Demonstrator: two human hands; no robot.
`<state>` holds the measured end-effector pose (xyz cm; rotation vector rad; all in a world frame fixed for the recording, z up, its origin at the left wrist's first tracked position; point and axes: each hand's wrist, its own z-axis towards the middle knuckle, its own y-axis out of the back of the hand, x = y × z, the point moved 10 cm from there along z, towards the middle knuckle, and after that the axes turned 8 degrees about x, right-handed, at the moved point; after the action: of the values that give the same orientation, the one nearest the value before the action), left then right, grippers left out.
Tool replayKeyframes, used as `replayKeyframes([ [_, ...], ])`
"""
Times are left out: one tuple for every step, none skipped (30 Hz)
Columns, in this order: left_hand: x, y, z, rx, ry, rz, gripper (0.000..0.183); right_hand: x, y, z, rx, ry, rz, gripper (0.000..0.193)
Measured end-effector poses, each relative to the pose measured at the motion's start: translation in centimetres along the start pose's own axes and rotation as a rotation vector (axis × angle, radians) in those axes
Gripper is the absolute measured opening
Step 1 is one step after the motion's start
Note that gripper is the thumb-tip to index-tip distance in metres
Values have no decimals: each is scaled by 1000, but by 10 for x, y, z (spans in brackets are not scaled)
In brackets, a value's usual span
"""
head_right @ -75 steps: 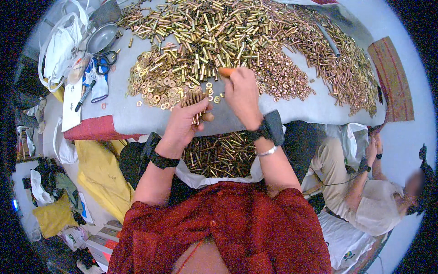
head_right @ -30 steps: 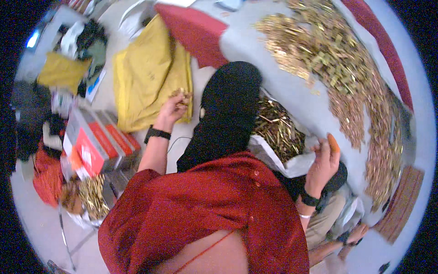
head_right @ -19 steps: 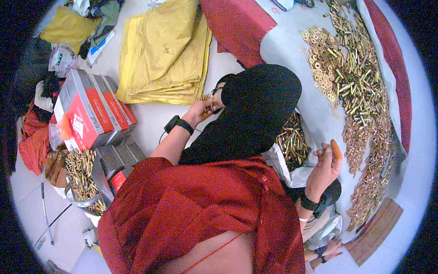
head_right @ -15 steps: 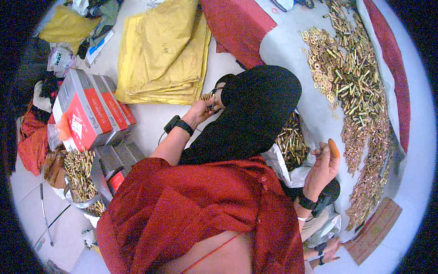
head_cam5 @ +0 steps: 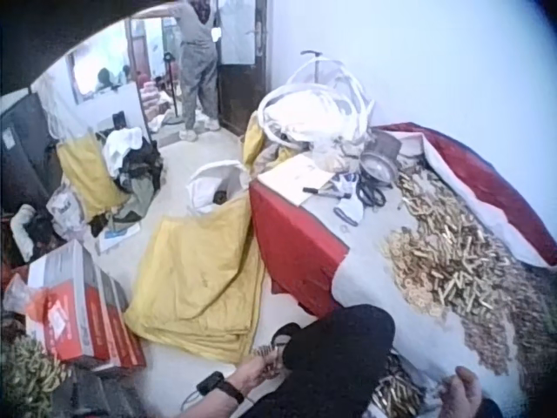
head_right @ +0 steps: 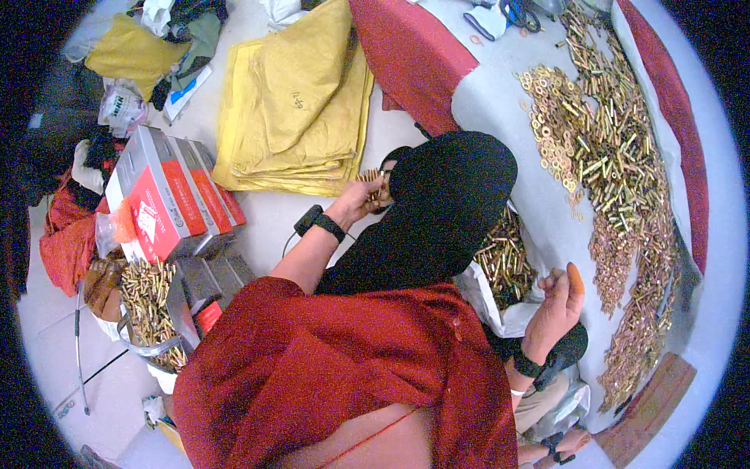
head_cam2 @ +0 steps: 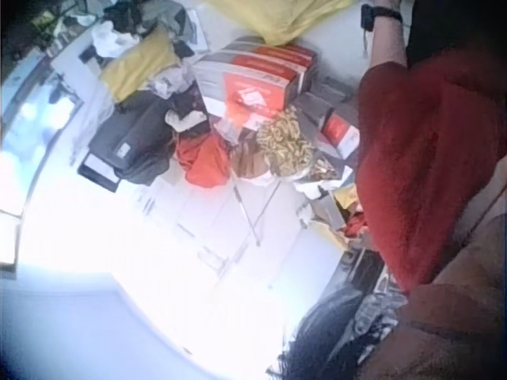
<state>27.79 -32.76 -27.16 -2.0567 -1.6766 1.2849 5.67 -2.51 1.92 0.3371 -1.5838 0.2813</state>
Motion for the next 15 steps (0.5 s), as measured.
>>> replayKeyframes([
  [4,-2,1,13,29,-68,12,0,3,-1,-2,-3,-6,26],
  [3,-3,0,56,54,-47,13,-4,7,1,-4,-2,0,27],
  [-1,-14,-4,63,58,-41,13,-4,11,0,-13,1,1,27],
  [-7,-25,-11,87,58,-35,14,-4,13,0,-24,-3,-1,27],
  [-11,-33,-15,112,58,-30,15,-4,14,0,-34,-6,-3,27],
  [-14,-31,-16,162,59,-9,15,-5,11,1,-23,-6,5,27],
  [-16,-26,-17,154,48,-8,15,-7,10,2,-21,-18,24,27],
  [-17,-28,-17,199,20,-53,15,-9,9,3,-18,-30,42,28],
  [-21,-36,-18,248,-6,-96,14,-9,8,3,-12,-28,48,28],
  [-22,-34,-20,150,13,7,14,-9,9,2,-22,-33,35,28],
  [-20,-37,-16,148,7,9,14,-9,12,1,-33,-38,22,28],
  [-15,-27,-12,50,30,37,12,-9,14,2,-7,-22,16,29],
  [-8,-10,-8,-58,49,60,11,-11,11,2,12,-23,26,29],
  [-1,-4,-4,-41,58,5,9,-11,9,2,17,-15,27,29],
  [1,-2,-3,-46,55,4,9,-10,11,1,8,-9,19,29],
])
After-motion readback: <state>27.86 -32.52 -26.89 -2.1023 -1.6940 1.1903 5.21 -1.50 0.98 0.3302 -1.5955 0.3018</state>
